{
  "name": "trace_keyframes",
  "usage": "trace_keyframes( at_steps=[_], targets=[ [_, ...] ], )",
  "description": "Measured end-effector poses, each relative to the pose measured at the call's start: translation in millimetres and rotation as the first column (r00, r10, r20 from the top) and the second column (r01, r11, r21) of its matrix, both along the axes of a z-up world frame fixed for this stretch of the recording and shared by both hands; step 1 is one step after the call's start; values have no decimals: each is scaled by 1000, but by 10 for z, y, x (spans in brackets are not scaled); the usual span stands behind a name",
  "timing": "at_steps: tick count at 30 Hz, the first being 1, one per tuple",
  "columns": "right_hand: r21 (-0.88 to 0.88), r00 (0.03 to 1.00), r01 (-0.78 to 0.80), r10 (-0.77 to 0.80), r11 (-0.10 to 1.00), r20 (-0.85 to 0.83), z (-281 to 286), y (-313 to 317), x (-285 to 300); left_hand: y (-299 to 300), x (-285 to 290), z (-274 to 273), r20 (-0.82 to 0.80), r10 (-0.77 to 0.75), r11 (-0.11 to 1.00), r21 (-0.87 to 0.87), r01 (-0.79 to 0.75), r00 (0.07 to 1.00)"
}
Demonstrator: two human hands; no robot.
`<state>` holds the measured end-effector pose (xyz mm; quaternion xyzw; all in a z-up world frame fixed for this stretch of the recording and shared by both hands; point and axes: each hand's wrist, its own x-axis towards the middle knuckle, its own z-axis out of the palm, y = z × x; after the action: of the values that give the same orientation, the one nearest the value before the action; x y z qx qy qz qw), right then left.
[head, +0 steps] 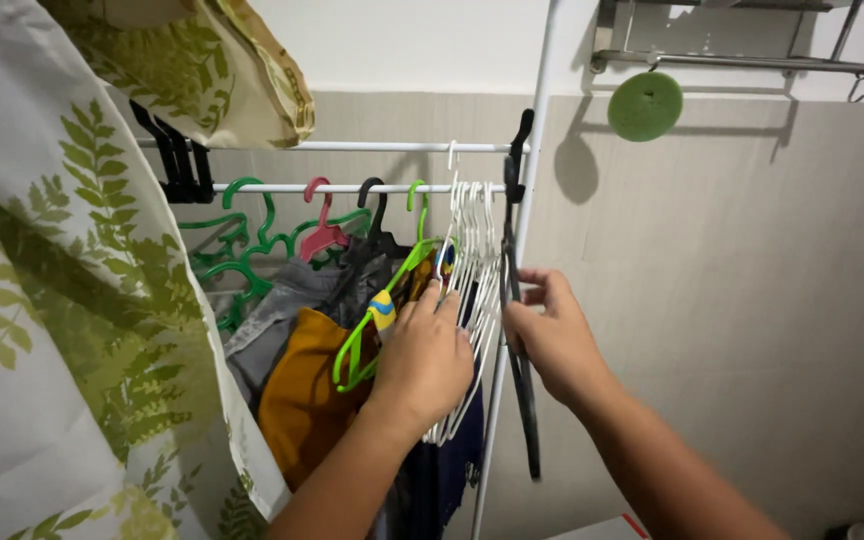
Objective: The person picks up a scrub brush and a bottle from the sink, places them on a wall shelf, then moves to a clothes rack to organize hangers. They remove a black hanger, rearrange several white hangers, and finally hang a white towel on the black hanger.
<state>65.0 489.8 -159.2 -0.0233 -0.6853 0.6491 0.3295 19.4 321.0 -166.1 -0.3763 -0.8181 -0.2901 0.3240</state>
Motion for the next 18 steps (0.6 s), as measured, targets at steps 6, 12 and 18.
trace_keyframes(
  at_steps=[6,12,18],
  targets=[
    [88,1000,8,-9,996,7,-10,-7,447,-43,-67,-16,30,-94,992,86,91,995],
    [-22,995,-33,35,999,95,350,-112,1069,-69,-227,-32,125,-309,920,290,263,943],
    [141,976,-171,187,975,-109,439,94,1498,-162,-286,-68,88,-404,881,305,361,911]
  ],
)
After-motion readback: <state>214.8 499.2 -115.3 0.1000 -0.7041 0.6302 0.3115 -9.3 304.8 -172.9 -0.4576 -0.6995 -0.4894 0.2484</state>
